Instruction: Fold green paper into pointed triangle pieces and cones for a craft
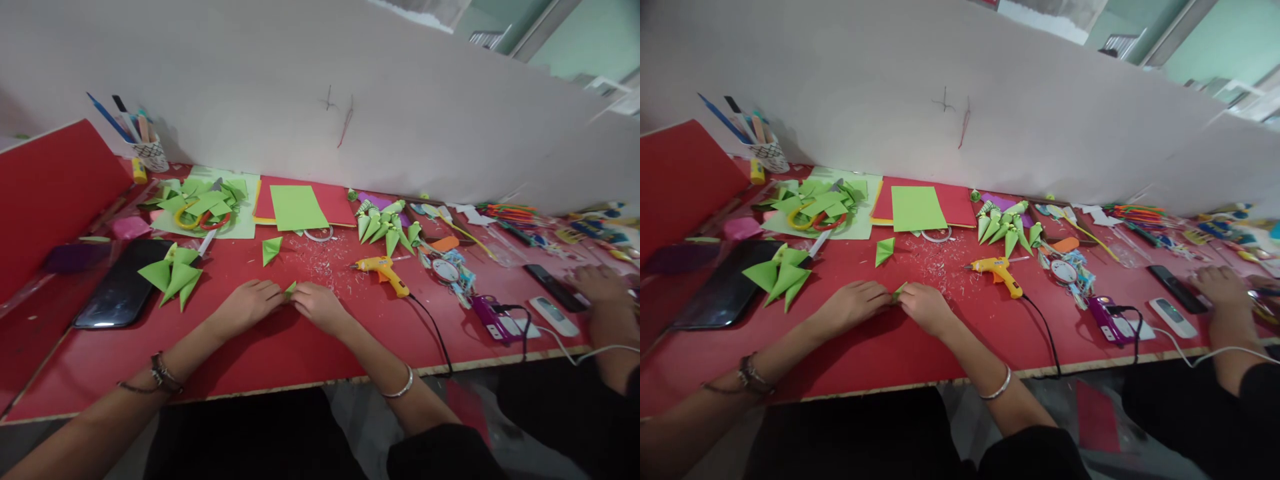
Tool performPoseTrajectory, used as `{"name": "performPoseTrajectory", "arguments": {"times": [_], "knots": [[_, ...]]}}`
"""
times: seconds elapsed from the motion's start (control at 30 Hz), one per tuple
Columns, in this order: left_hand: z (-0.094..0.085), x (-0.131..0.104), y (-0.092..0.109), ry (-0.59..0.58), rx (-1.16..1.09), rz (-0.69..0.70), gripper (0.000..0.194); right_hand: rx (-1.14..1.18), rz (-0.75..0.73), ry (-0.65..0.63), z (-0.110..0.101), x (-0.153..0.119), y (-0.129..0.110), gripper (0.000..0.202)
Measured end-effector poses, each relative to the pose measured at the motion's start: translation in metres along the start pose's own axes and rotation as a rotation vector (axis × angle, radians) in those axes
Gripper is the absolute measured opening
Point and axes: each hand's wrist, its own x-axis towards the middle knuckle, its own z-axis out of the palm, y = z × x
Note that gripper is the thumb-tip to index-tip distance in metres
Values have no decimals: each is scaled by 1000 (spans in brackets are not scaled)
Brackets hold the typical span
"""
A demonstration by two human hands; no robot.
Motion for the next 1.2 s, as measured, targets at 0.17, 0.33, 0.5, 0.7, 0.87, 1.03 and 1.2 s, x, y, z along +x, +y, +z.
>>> {"name": "performPoseTrajectory", "arguments": {"times": [0.17,0.33,0.5,0.7,0.87,1.03,1.2], "knots": [[-2,-2,6,-29,88,24,14,86,55,87,5,-5,-3,13],[3,-2,6,-28,-34,-55,16,125,95,120,9,-9,-8,12],[4,-1,4,-19,-236,-191,18,199,159,109,5,-6,-12,12],[2,6,-1,-20,-406,-218,17,320,280,72,-2,1,-10,7],[1,10,-7,-34,-467,-326,12,368,287,38,-5,4,-7,6],[-1,16,-11,-101,-480,-435,11,87,250,2,-5,1,-16,15],[-1,20,-13,-158,-492,-477,14,-108,141,90,4,-7,-20,20]]}}
